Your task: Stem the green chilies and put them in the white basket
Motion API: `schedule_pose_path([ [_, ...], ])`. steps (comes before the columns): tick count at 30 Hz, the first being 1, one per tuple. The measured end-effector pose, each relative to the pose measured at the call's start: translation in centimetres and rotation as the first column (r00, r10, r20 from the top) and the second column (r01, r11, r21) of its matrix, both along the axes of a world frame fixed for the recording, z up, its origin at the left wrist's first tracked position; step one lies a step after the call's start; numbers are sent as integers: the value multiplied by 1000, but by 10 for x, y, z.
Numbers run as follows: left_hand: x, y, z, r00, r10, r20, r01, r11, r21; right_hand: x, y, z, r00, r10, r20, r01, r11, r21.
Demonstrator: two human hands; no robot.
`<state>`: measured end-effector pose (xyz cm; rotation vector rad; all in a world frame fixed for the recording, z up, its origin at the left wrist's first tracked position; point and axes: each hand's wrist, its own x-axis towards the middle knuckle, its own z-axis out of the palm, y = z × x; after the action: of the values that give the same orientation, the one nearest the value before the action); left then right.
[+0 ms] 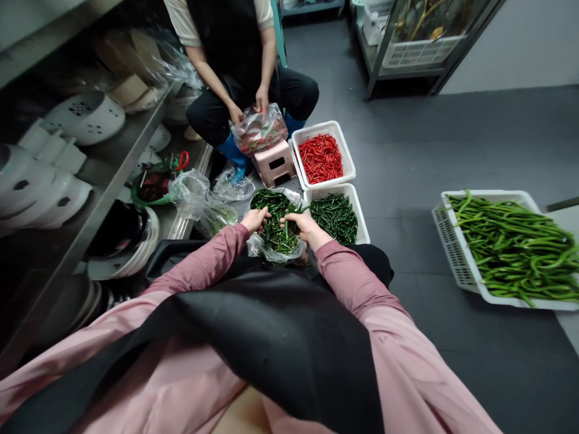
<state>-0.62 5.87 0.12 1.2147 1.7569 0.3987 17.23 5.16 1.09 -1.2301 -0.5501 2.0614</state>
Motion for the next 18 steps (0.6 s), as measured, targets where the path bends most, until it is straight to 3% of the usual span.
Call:
schedule_pose_path([
  [3,9,-2,7,984,46,172,-35,997,-65,-8,-11,-2,985,170,-25,-169,985,16],
  [5,16,-8,10,990,-3,142,8,999,-41,-10,-15,-3,971,232,-49,-231,972,40],
  [8,21,-15,10,964,-188,-187,214,968,128,-11,-17,-4,974,225,-19,-224,974,32],
  [11,17,-18,2,770,-334,-544,482,863,151,-5,-16,-6,974,208,91,-211,977,25],
  [13,12,-16,-4,688,-378,-619,529,845,72,6,-10,-7,973,154,172,-163,986,39],
  [15,6,-13,-9,678,-393,-622,503,864,3,24,1,-8,966,23,257,-40,997,59],
  [18,4,-10,-13,664,-386,-641,512,859,14,62,21,-15,861,-236,450,173,969,177],
])
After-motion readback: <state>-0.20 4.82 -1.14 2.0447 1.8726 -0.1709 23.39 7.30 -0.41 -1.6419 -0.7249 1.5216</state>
